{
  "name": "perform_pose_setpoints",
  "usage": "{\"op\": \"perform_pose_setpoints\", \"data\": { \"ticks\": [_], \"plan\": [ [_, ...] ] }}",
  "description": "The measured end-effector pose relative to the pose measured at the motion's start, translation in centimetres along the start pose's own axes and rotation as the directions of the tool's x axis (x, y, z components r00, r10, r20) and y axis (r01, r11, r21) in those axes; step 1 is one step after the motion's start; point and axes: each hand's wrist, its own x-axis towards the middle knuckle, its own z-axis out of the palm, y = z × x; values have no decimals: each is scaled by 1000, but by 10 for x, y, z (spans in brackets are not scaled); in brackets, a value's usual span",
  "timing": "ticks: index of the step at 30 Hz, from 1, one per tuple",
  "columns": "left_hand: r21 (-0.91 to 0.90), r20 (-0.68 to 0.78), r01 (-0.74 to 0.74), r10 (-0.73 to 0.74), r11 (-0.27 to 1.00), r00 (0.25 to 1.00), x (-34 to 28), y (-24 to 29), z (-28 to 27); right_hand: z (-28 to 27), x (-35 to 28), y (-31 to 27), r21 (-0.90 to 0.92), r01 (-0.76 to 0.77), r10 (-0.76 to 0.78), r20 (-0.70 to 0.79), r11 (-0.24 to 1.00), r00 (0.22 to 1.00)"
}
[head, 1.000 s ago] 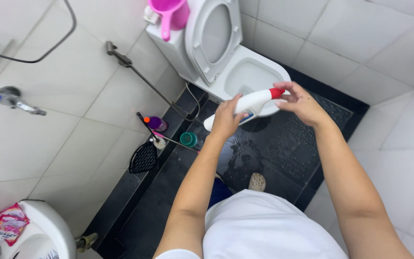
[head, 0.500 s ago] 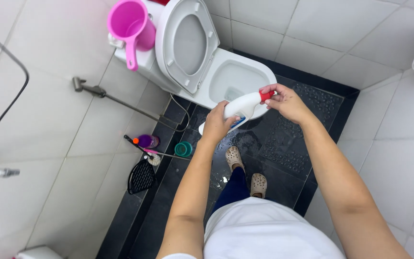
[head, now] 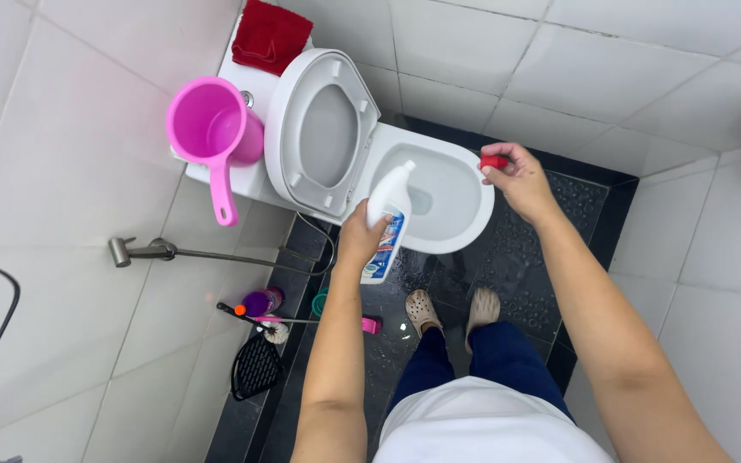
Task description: The person pours toilet cleaner from a white bottle into the toilet bowl. They then use a pink toilet brush to scrub the inside of the bowl thoroughly. Finally, the person rinses the brush under a handheld shower sprayer and places it back in its holder.
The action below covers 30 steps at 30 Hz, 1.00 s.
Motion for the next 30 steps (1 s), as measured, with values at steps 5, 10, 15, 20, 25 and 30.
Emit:
{"op": "perform_pose_setpoints", "data": {
  "ticks": [5, 10, 15, 20, 25, 30],
  "plan": [
    [133, -144, -9, 29, 991, 989, 43, -9, 24, 9, 51, 54, -40, -136, 137, 16, 990, 991],
    [242, -198, 123, -75, 962, 977, 86, -2, 41, 8, 85, 79, -34, -238, 240, 96, 971, 966],
    [259, -196, 318, -272, 912, 942, 117, -3, 53, -2, 126, 90, -80, -257, 266, 142, 963, 953],
    [312, -190, 347, -300, 884, 935, 136, -2, 61, -14, 143, 79, -114, -318, 331, 126, 941, 935],
    [414, -172, 342, -296, 844, 940, 158, 0, 69, -32, 154, 85, -98, -299, 310, 131, 949, 942],
    [475, -187, 327, -269, 817, 945, 175, -3, 78, -48, 157, 97, -46, -295, 299, 139, 954, 944]
  ]
}}
